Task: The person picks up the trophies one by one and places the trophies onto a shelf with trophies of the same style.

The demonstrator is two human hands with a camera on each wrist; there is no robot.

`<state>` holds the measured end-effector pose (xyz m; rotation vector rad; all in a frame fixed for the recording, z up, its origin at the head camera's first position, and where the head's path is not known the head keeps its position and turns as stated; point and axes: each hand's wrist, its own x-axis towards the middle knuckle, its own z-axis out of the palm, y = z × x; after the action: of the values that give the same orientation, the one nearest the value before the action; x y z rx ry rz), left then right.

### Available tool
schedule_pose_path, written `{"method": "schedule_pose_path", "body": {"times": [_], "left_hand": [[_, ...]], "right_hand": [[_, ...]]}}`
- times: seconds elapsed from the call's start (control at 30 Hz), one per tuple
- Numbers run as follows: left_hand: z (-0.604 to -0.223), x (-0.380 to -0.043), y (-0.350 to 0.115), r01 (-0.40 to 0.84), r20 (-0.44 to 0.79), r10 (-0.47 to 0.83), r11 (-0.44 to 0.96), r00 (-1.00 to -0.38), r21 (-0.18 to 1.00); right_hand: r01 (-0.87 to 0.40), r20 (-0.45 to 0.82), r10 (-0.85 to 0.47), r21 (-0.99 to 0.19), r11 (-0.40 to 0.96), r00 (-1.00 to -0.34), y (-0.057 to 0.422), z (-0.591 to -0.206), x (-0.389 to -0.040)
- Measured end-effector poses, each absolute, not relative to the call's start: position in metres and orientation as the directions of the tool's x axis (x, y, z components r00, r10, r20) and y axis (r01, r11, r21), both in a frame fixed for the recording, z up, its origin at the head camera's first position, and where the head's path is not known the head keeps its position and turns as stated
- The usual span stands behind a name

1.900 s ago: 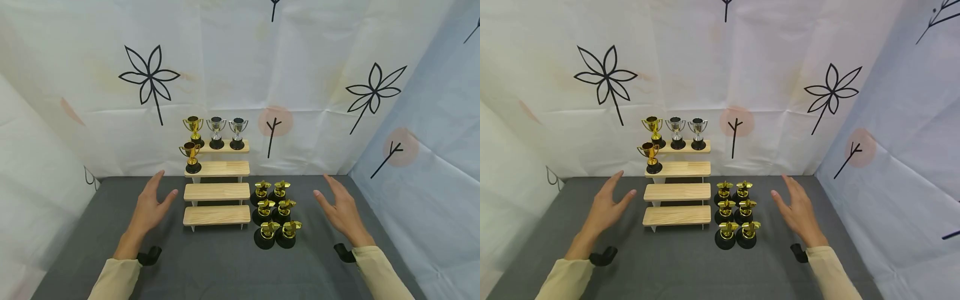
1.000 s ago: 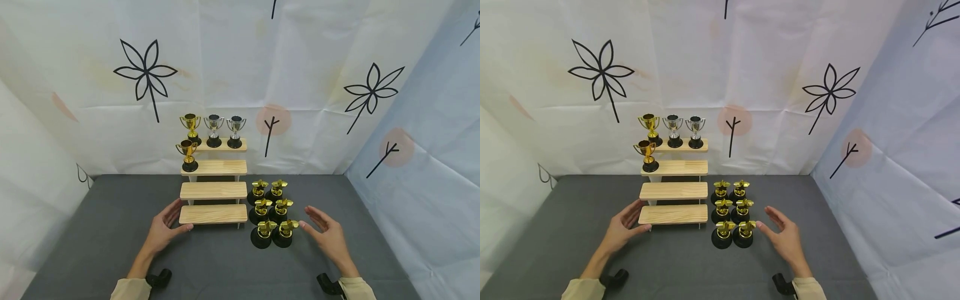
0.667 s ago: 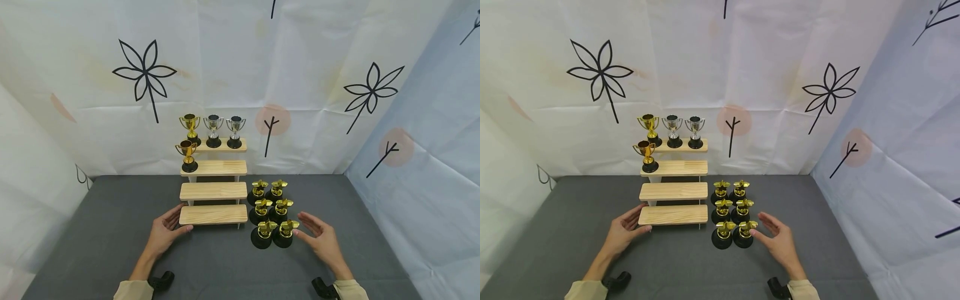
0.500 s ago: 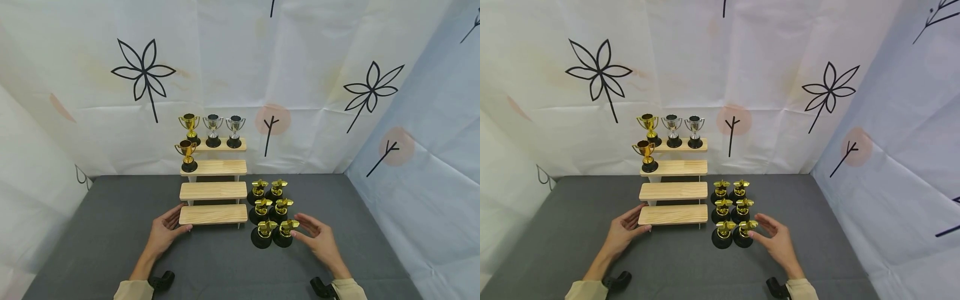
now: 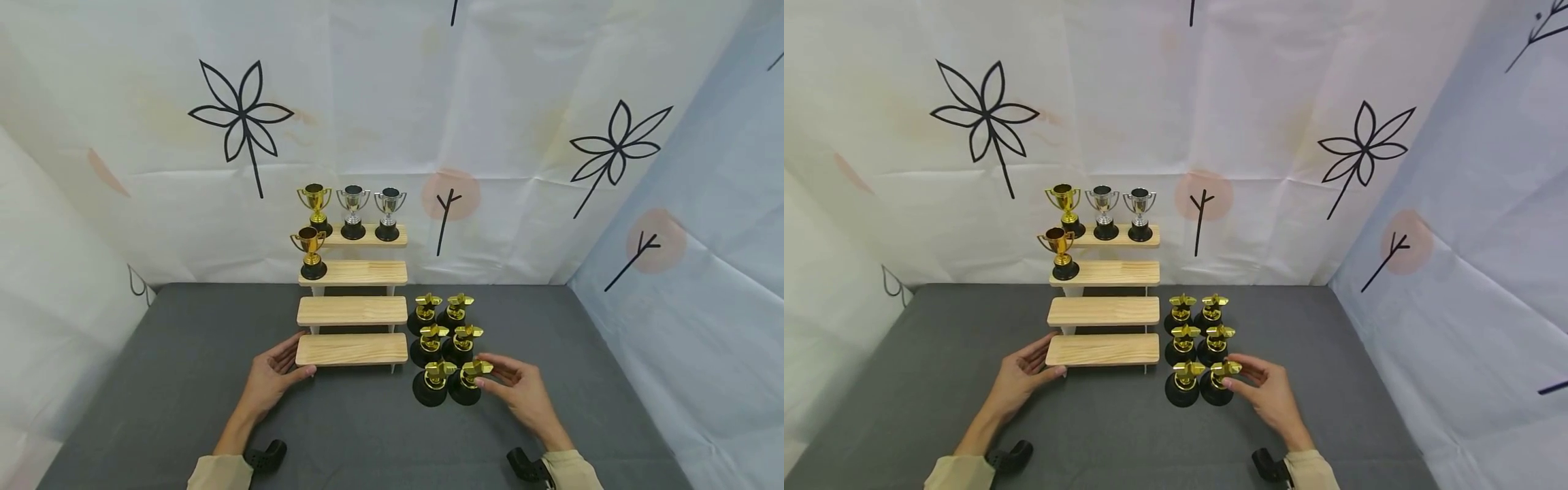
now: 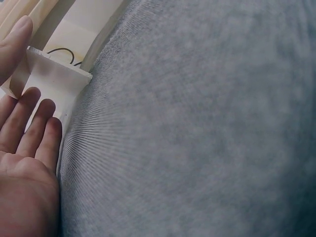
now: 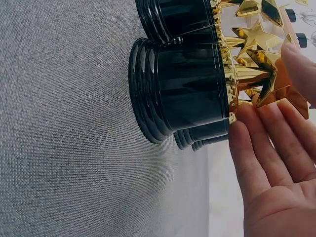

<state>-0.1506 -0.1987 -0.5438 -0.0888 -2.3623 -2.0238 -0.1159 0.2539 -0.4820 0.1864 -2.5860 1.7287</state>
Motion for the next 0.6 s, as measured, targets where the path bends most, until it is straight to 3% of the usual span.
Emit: {"method": "schedule_pose_path", "body": {"times": [0.6], "left_hand": [[-0.5428, -0.1515, -0.1994, 0.048, 0.044, 0.03, 0.124, -0.999, 0.991]], "right_hand": [[-0.143, 0.116, -0.101, -0.936, 0.323, -0.988, 0.2502, -0.4821, -0.1192]]}}
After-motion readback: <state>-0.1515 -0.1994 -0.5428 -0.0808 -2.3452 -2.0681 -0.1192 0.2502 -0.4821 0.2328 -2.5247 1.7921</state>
